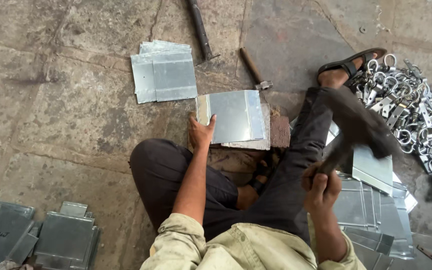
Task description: The person shapes metal sheets by striking them with a hammer against a block while sitting on the floor, handling the sheets one at a time and flipping them over to work on different edges.
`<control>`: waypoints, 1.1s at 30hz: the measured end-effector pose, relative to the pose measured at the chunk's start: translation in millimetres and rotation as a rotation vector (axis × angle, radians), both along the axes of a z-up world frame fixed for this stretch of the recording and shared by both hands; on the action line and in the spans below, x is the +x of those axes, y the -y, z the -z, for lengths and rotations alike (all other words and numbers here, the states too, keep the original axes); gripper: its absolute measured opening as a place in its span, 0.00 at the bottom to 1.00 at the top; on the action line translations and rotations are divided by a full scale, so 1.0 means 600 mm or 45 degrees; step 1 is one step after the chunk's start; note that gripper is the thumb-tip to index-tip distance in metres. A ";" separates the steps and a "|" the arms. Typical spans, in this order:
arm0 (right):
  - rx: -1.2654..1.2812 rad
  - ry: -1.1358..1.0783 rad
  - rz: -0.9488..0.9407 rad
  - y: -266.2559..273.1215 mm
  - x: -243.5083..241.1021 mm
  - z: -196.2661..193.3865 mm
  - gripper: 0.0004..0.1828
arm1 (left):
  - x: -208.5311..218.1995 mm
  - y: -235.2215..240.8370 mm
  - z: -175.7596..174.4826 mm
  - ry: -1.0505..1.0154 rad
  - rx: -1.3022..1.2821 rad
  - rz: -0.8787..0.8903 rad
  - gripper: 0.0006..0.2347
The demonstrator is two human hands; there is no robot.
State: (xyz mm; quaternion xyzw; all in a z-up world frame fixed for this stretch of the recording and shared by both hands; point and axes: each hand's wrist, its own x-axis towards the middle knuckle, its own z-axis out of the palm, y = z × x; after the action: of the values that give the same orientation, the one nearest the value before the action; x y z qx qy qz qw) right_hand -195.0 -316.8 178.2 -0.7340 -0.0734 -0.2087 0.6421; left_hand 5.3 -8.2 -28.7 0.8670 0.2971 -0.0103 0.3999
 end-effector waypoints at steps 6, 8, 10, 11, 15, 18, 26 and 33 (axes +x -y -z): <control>-0.596 -0.578 0.162 -0.010 -0.043 0.193 0.19 | -0.009 0.003 -0.019 -0.075 -0.065 -0.015 0.46; -0.689 -0.643 0.092 -0.020 -0.022 0.184 0.19 | -0.007 0.003 -0.016 0.035 -0.027 -0.024 0.47; -0.404 -0.913 0.119 -0.004 0.006 0.125 0.21 | 0.008 0.001 -0.004 0.152 0.011 -0.049 0.47; -0.249 -1.073 0.137 -0.002 -0.007 0.092 0.22 | -0.001 0.001 0.008 0.188 0.032 -0.044 0.46; 0.039 -0.556 0.067 0.020 0.004 -0.015 0.21 | -0.013 0.004 0.010 0.261 0.064 -0.042 0.43; 0.240 -0.158 0.063 0.021 0.014 0.001 0.19 | -0.006 0.002 -0.006 -0.036 -0.021 -0.014 0.44; -0.505 -0.537 0.037 -0.033 0.023 0.189 0.21 | -0.006 -0.001 0.003 0.164 0.043 -0.014 0.44; -0.190 -0.700 0.049 0.007 0.056 -0.006 0.23 | -0.007 -0.001 0.044 0.125 0.107 -0.018 0.46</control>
State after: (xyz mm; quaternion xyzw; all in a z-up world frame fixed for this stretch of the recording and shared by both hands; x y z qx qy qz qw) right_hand -161.2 -320.7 181.8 -0.8096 0.1022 -0.0079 0.5780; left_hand 0.9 -7.4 -55.2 0.8803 0.2834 0.0475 0.3774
